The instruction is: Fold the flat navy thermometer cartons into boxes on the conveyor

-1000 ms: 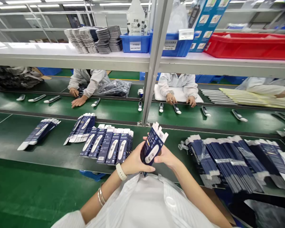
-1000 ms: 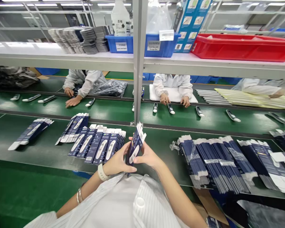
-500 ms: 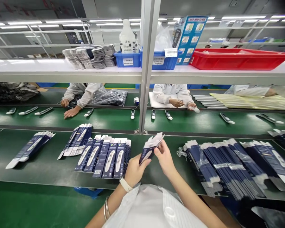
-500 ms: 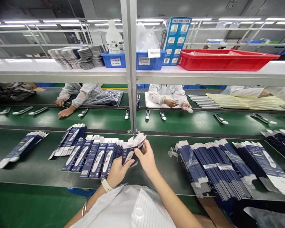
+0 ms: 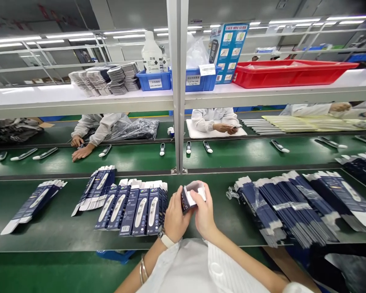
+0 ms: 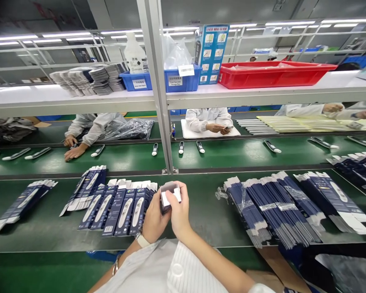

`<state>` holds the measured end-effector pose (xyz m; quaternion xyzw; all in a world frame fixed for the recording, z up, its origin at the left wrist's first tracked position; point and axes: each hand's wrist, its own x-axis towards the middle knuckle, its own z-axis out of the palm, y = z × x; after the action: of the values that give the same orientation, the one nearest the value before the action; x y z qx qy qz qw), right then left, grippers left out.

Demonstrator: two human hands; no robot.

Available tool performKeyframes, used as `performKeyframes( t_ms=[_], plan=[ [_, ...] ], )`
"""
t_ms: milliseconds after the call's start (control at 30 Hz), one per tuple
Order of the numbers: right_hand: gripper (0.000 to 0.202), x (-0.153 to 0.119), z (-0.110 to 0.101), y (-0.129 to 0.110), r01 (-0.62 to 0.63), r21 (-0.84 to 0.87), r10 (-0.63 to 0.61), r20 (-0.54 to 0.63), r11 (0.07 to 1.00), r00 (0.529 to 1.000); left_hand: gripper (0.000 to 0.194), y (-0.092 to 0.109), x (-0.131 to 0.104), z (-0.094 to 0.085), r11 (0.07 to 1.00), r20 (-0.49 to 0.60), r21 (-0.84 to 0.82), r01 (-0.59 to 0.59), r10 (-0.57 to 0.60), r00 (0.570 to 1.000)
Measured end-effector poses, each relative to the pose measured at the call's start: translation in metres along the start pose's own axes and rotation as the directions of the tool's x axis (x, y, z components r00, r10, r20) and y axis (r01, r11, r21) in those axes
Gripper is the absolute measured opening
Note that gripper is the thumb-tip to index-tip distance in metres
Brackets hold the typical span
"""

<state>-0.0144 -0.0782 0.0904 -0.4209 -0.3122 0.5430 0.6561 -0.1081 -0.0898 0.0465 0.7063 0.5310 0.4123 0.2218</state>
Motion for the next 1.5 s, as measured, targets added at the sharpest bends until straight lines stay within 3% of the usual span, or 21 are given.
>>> performKeyframes(
  t_ms=[133, 233, 300, 433, 633, 867, 1033, 1133, 1233, 1367, 1500],
  plan=[
    [0.023, 0.001, -0.006, 0.005, 0.071, -0.062, -0.070, 0.011, 0.996, 0.997, 0.060, 0.005, -0.002, -0.010, 0.940, 0.126, -0.330, 0.083, -0.043, 0.991],
    [0.023, 0.003, -0.008, 0.007, 0.168, -0.174, -0.160, 0.059, 0.970, 0.985, 0.053, 0.012, 0.000, -0.020, 0.775, 0.199, -0.604, 0.187, -0.080, 0.977],
    [0.022, 0.003, -0.008, 0.008, 0.253, -0.238, -0.232, 0.113, 0.938, 0.966, 0.045, 0.019, 0.005, -0.027, 0.678, 0.214, -0.693, 0.245, -0.131, 0.968],
    [0.019, 0.003, -0.009, 0.011, 0.359, -0.273, -0.334, 0.136, 0.892, 0.933, 0.034, 0.033, 0.014, -0.038, 0.582, 0.269, -0.739, 0.339, -0.206, 0.941],
    [0.032, 0.001, -0.005, 0.012, 0.437, -0.151, -0.426, 0.098, 0.887, 0.899, 0.037, 0.045, 0.014, -0.042, 0.480, 0.326, -0.774, 0.412, -0.255, 0.910],
    [0.029, -0.007, -0.001, 0.003, 0.412, -0.152, -0.395, 0.132, 0.898, 0.909, 0.029, 0.044, 0.009, -0.034, 0.398, 0.268, -0.843, 0.363, -0.275, 0.923],
    [0.033, -0.015, -0.008, 0.008, 0.396, -0.243, -0.382, 0.102, 0.886, 0.918, 0.024, 0.049, 0.005, -0.036, 0.479, 0.180, -0.825, 0.300, -0.281, 0.943],
    [0.032, -0.012, -0.012, 0.017, 0.432, -0.276, -0.413, 0.128, 0.858, 0.902, 0.023, 0.052, 0.006, -0.041, 0.624, 0.082, -0.749, 0.225, -0.250, 0.965],
    [0.027, -0.010, -0.014, 0.023, 0.445, -0.299, -0.409, 0.177, 0.844, 0.895, 0.021, 0.051, 0.003, -0.044, 0.795, -0.090, -0.599, 0.096, -0.186, 0.979],
    [0.027, -0.010, -0.011, 0.019, 0.476, -0.336, -0.419, 0.232, 0.813, 0.878, 0.022, 0.040, -0.006, -0.046, 0.957, -0.267, -0.243, -0.157, 0.089, 0.959],
    [0.029, -0.010, -0.004, 0.009, 0.551, -0.371, -0.477, 0.278, 0.748, 0.834, 0.027, 0.026, -0.012, -0.048, 0.940, -0.212, 0.074, -0.334, 0.343, 0.915]
  ],
)
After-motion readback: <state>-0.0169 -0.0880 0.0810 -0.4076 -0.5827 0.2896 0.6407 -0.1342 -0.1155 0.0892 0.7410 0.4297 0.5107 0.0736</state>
